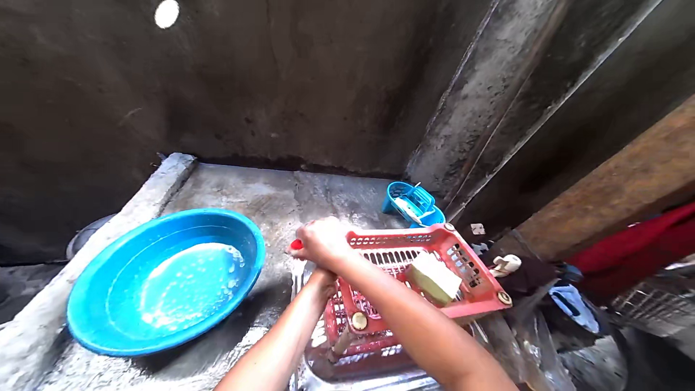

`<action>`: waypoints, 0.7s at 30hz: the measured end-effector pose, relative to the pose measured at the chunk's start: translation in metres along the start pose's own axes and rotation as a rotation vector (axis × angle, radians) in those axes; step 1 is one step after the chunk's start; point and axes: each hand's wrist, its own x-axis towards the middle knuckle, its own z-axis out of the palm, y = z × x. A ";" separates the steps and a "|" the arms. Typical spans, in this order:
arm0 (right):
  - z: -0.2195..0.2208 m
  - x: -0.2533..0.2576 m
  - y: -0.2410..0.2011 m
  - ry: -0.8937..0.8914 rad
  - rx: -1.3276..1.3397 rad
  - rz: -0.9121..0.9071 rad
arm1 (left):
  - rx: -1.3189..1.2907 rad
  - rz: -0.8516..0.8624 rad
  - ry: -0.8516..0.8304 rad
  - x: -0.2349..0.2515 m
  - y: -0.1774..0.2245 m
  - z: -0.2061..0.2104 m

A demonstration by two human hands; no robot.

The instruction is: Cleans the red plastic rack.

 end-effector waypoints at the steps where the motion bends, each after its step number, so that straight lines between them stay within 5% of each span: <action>1: -0.002 -0.002 0.000 0.010 0.012 -0.012 | -0.011 0.023 -0.010 0.001 -0.001 0.000; 7: 0.000 -0.003 0.082 0.217 0.091 0.408 | 0.107 -0.070 -0.076 -0.006 0.009 0.003; 12: -0.004 -0.009 0.008 0.037 0.033 0.066 | 0.104 0.045 0.007 -0.013 -0.005 0.008; 17: -0.003 -0.015 0.081 0.212 0.135 0.358 | 0.243 0.087 -0.274 -0.066 -0.021 -0.015; 21: -0.002 -0.015 0.069 0.162 0.070 0.353 | 0.533 0.405 -0.166 -0.076 -0.067 -0.031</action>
